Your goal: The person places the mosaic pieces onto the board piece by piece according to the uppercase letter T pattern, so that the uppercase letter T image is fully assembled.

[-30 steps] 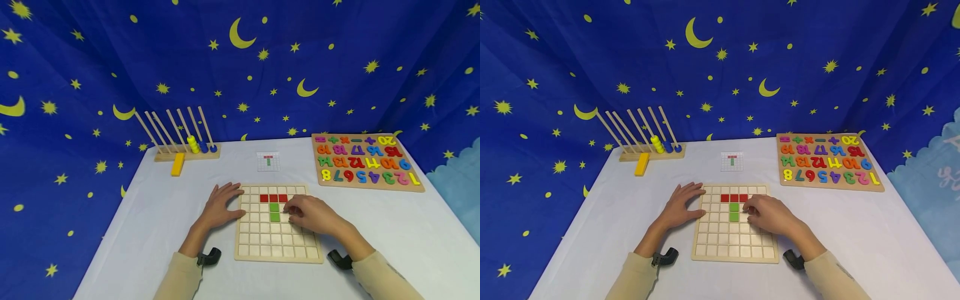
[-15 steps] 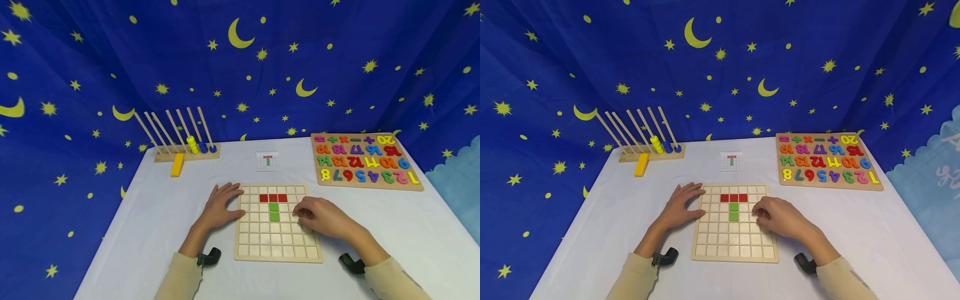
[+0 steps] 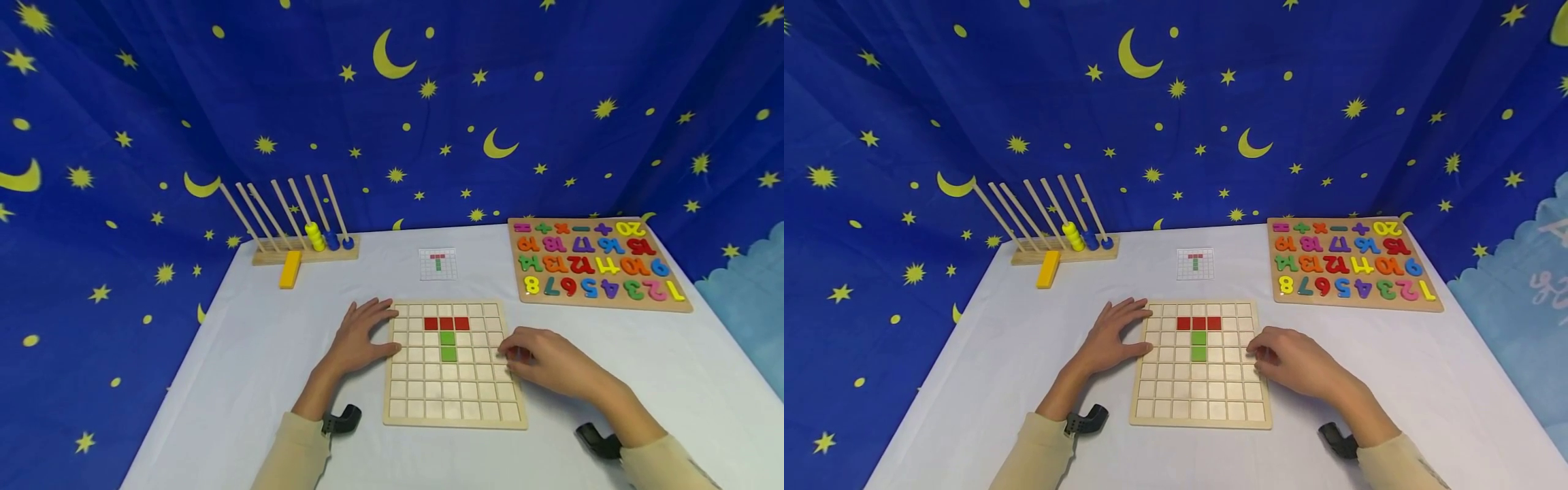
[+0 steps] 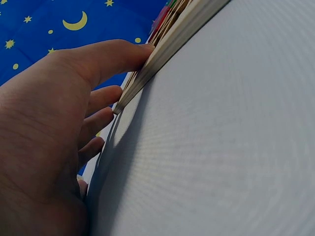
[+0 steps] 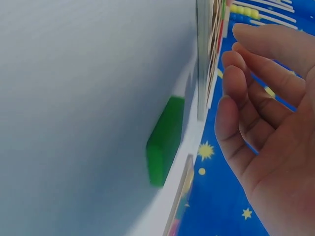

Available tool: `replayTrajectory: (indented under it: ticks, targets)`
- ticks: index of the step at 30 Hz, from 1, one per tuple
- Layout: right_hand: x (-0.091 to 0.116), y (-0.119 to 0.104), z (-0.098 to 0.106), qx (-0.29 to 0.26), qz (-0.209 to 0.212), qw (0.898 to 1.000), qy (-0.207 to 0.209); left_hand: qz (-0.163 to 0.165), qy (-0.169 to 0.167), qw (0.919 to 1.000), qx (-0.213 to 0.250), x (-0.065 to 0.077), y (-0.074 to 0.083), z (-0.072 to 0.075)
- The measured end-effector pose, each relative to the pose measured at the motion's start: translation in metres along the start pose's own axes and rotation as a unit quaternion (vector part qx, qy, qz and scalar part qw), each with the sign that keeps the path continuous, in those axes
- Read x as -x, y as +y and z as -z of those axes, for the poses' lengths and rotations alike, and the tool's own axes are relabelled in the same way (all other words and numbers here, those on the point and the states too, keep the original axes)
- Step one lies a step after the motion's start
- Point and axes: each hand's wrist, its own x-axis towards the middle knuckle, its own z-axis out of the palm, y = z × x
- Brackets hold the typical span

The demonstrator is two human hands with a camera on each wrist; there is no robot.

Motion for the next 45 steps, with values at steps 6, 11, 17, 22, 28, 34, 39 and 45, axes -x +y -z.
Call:
replayTrajectory:
  ticks: [6, 11, 17, 22, 28, 34, 39, 45]
  targets:
    - [0.009, 0.006, 0.003, 0.008, -0.004, 1.0, 0.006, 0.001, 0.003, 1.0, 0.002, 0.0, 0.002, 0.001]
    - [0.017, 0.011, 0.005, 0.014, -0.019, 1.0, 0.006, -0.009, 0.007, 0.9999, 0.004, 0.0, 0.002, 0.001]
    - [0.025, 0.016, 0.011, 0.016, -0.043, 0.999, 0.01, -0.004, 0.006, 1.0, 0.001, 0.0, 0.003, 0.002]
    - [0.034, 0.022, 0.015, 0.019, -0.06, 0.998, 0.01, -0.003, 0.005, 1.0, 0.0, -0.001, 0.003, 0.002]
    - [0.044, 0.029, 0.019, 0.019, -0.076, 0.997, 0.011, -0.007, 0.009, 0.9999, 0.001, -0.001, 0.003, 0.002]
    - [0.049, 0.033, 0.02, 0.013, -0.093, 0.996, -0.002, 0.0, 0.004, 1.0, -0.003, 0.001, 0.003, 0.001]
    - [0.05, 0.034, 0.018, -0.006, -0.114, 0.993, -0.028, 0.0, 0.002, 1.0, -0.001, 0.001, 0.002, 0.001]
    - [0.049, 0.035, 0.016, -0.011, -0.117, 0.992, -0.042, -0.002, 0.006, 1.0, 0.0, 0.0, 0.002, 0.001]
